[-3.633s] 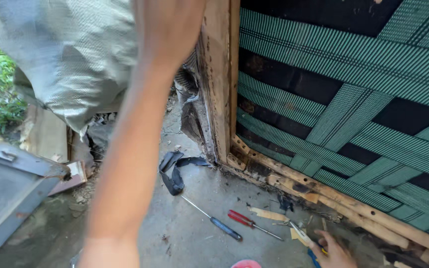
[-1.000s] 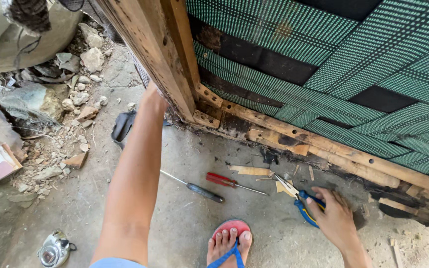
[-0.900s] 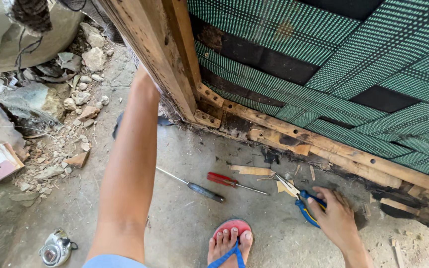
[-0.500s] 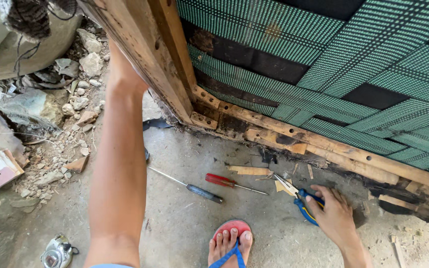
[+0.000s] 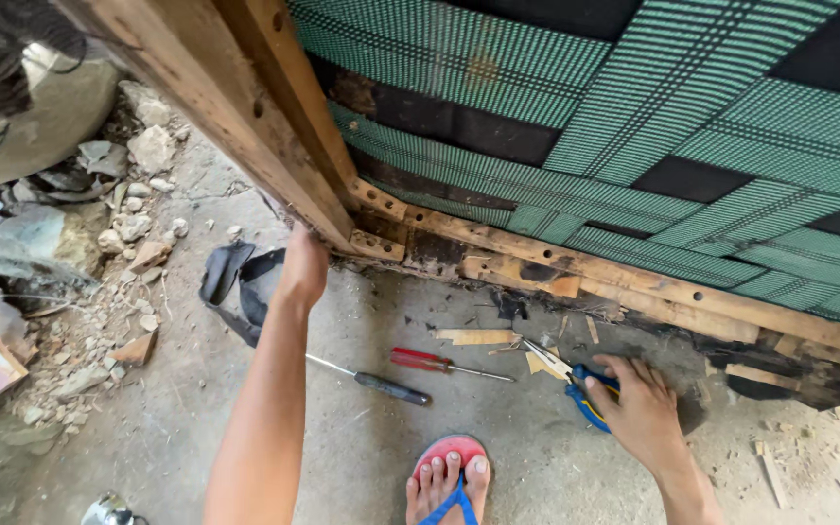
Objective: The person uses pliers and a screwdriver to pry and remove broken wooden pieces from the frame of an overturned woven chair. They repeatedly grip and pull small wood fragments from the damaged edge, clearing debris from the chair's underside.
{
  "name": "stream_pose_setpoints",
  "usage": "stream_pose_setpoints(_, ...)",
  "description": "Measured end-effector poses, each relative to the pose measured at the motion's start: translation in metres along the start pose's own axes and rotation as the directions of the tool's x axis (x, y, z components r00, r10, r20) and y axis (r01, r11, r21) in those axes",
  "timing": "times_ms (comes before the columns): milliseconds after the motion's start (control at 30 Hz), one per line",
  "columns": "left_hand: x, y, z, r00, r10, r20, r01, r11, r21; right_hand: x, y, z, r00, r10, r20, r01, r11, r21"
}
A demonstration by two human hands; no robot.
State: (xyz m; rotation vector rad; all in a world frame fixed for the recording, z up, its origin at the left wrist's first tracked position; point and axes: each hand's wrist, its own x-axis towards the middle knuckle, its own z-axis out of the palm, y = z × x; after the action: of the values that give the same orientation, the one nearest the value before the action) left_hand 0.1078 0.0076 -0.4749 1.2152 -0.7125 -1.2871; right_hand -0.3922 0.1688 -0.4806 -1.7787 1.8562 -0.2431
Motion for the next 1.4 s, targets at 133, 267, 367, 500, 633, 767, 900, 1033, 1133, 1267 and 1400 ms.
stream_pose_setpoints(133,0.005,0.051,0.018,0.958,0.215,0.188,-0.243,0.96,0.142,0.0,0.002,0.002,1.0,0.006,-0.002,-0.006,1.0,0.005)
stream_pose_setpoints(267,0.024,0.136,0.037,0.972,0.223,0.075,-0.226,0.974,0.026,0.0,0.001,0.003,1.0,0.016,-0.011,-0.016,1.0,-0.017)
stream_pose_setpoints(367,0.041,0.196,0.039,0.965,0.199,-0.169,-0.21,0.976,-0.049,0.001,0.0,0.003,0.999,0.032,-0.013,-0.032,0.999,-0.012)
stream_pose_setpoints(500,0.103,0.239,0.033,0.969,0.217,-0.118,-0.228,0.969,-0.094,0.004,0.002,0.003,0.999,0.05,0.003,-0.051,0.999,0.019)
stream_pose_setpoints(633,0.15,0.207,0.017,0.983,0.181,-0.007,-0.181,0.976,-0.12,0.006,0.004,0.007,0.998,0.034,-0.046,-0.032,0.999,0.042)
stream_pose_setpoints(767,0.144,0.127,0.005,0.995,0.084,0.045,-0.077,0.986,-0.147,0.006,0.004,0.013,0.989,0.037,-0.141,-0.025,0.996,0.088)
stream_pose_setpoints(900,0.115,0.057,0.001,0.999,-0.025,0.048,0.034,0.983,-0.182,0.01,0.004,0.017,0.978,0.049,-0.205,-0.027,0.994,0.109)
stream_pose_setpoints(1033,0.099,0.018,-0.002,0.996,-0.082,0.021,0.085,0.975,-0.206,0.015,0.003,0.021,0.961,0.073,-0.265,-0.043,0.992,0.117)
stream_pose_setpoints(1133,0.097,0.008,-0.007,0.996,-0.091,0.013,0.092,0.973,-0.21,0.019,0.003,0.022,0.956,0.089,-0.278,-0.06,0.992,0.114)
stream_pose_setpoints(1267,0.097,0.003,-0.015,0.995,-0.098,0.028,0.102,0.973,-0.206,0.021,0.005,0.022,0.96,0.1,-0.26,-0.063,0.987,0.147)
stream_pose_setpoints(1400,0.101,0.001,-0.023,0.992,-0.117,0.057,0.125,0.974,-0.189,0.021,0.008,0.019,0.967,0.083,-0.241,-0.05,0.989,0.141)
